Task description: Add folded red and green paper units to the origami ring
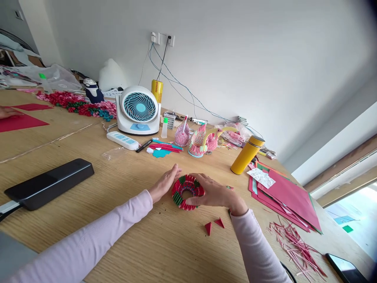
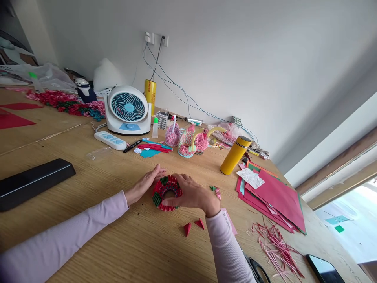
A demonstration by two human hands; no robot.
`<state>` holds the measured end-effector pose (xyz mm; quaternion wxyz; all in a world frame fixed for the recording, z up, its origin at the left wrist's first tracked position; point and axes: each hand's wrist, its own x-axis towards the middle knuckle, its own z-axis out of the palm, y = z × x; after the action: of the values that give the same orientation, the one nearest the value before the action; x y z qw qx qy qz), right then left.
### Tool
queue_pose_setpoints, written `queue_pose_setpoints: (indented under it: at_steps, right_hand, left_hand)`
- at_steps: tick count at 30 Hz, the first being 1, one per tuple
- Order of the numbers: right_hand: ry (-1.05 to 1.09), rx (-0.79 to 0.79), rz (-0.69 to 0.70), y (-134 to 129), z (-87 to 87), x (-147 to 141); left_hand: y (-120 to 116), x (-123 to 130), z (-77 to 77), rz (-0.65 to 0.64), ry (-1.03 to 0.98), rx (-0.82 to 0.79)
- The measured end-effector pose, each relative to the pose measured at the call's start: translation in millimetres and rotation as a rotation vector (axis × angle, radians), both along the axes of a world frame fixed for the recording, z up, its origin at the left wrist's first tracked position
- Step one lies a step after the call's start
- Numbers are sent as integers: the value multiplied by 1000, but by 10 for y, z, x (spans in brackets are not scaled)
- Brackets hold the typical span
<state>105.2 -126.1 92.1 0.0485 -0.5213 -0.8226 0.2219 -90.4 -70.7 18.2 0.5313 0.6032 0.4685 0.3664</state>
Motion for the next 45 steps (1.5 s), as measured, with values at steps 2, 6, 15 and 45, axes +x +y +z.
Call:
queue_pose_setpoints:
  at_steps: [2,6,15,45]
  right_hand:
    - [-81,52,48,-117,31,-77]
    - [-276,272,-7,-301,45,-220]
    - [-161,297,89,-170,-126,-219]
    - [1352,-322,-195,102,-44,78]
  left_hand:
    - [-54,9,-43,10,-5,26]
    - [-145,60,-122,43,-25,103]
    - [-108,130,-270,66,-366,-17]
    - [21,152,-476,57,-551,-167]
